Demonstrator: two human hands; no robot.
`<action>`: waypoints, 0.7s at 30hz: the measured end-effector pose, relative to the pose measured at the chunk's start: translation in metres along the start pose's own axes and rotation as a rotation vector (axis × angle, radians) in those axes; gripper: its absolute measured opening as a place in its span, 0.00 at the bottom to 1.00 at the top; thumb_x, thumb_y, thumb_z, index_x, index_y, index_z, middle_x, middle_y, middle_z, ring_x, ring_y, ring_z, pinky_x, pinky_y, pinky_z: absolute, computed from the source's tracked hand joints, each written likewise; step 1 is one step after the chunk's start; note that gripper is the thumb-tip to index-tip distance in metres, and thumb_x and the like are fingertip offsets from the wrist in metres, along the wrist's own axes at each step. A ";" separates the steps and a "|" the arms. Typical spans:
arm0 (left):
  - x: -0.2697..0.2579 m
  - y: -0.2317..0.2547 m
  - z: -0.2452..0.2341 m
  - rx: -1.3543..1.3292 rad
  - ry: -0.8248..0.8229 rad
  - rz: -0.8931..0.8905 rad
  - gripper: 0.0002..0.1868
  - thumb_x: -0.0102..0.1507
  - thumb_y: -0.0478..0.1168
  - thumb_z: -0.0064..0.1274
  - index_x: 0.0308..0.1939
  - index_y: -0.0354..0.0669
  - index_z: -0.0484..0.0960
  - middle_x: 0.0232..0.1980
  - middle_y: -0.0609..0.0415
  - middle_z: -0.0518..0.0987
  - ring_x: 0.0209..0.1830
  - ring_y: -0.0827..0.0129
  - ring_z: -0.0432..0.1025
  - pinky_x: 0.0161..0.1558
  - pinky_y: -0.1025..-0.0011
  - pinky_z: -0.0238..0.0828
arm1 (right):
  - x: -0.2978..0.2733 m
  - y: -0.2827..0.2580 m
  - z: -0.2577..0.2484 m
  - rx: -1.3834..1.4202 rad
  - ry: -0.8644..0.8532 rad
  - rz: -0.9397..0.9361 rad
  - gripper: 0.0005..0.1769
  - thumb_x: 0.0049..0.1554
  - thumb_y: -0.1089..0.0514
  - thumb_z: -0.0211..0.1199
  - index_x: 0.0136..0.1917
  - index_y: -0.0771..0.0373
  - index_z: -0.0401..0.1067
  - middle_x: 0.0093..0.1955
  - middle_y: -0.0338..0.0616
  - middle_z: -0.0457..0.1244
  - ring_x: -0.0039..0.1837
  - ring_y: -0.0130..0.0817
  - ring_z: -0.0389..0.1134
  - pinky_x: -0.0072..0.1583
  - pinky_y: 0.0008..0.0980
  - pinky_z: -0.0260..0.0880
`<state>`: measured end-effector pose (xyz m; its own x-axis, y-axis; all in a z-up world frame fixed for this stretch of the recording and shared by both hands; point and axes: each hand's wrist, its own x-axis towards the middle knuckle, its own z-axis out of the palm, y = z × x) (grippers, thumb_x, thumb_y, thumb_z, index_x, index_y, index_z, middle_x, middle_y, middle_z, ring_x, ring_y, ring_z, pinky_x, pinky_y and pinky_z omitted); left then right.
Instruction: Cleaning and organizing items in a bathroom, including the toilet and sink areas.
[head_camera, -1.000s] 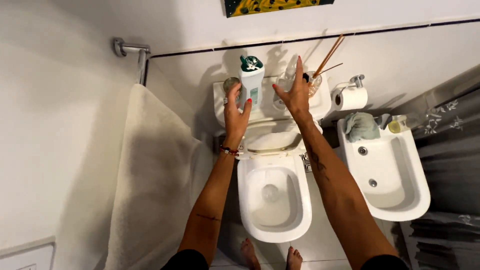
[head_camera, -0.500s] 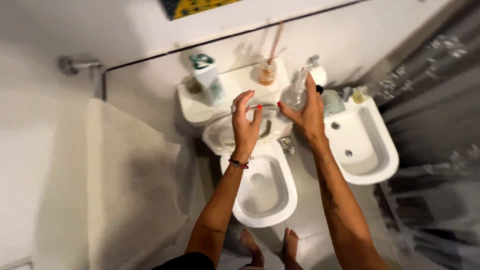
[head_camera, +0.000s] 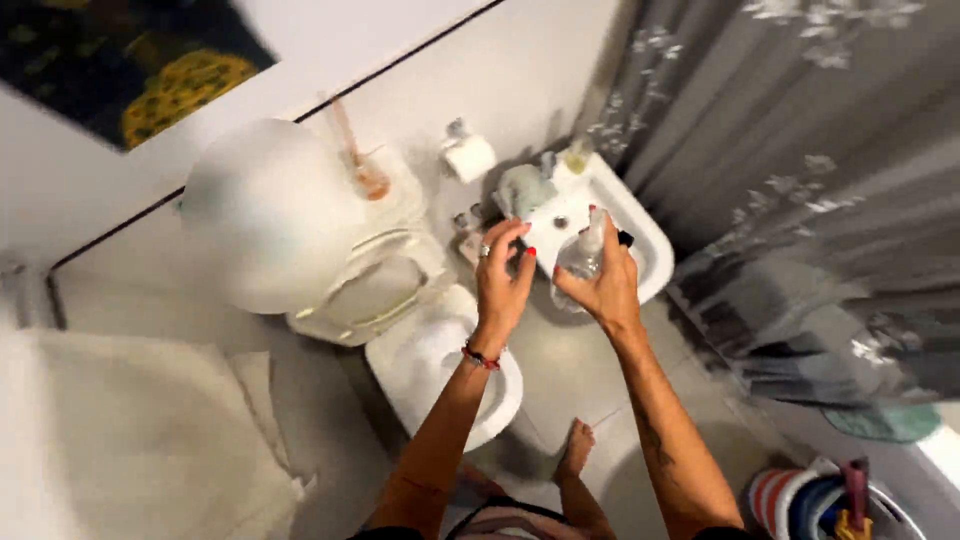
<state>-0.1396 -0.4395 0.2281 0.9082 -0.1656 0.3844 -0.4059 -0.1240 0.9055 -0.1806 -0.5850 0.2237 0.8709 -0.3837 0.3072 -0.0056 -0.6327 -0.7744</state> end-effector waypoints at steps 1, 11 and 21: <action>-0.001 0.010 0.019 -0.011 -0.025 -0.005 0.17 0.60 0.32 0.48 0.53 0.44 0.72 0.57 0.48 0.68 0.56 0.52 0.67 0.52 0.60 0.71 | -0.002 0.005 -0.024 -0.011 0.014 0.021 0.51 0.35 0.47 0.71 0.70 0.54 0.55 0.52 0.46 0.64 0.51 0.54 0.65 0.56 0.50 0.64; 0.007 0.129 0.222 -0.284 -0.473 0.121 0.14 0.63 0.33 0.46 0.53 0.41 0.72 0.55 0.48 0.70 0.52 0.55 0.70 0.50 0.65 0.72 | -0.017 0.051 -0.264 -0.227 0.345 0.056 0.53 0.35 0.47 0.72 0.71 0.57 0.57 0.49 0.51 0.65 0.47 0.58 0.65 0.53 0.51 0.65; -0.005 0.221 0.395 -0.625 -1.103 0.268 0.14 0.64 0.34 0.45 0.54 0.40 0.72 0.55 0.50 0.70 0.53 0.58 0.72 0.50 0.66 0.73 | -0.068 0.079 -0.416 -0.473 0.790 0.280 0.49 0.34 0.47 0.69 0.67 0.58 0.58 0.48 0.43 0.66 0.43 0.54 0.64 0.51 0.49 0.65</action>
<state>-0.2742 -0.8527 0.3556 0.1217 -0.8652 0.4864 -0.1729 0.4640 0.8688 -0.4447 -0.8887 0.3715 0.2261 -0.7952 0.5627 -0.5113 -0.5885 -0.6263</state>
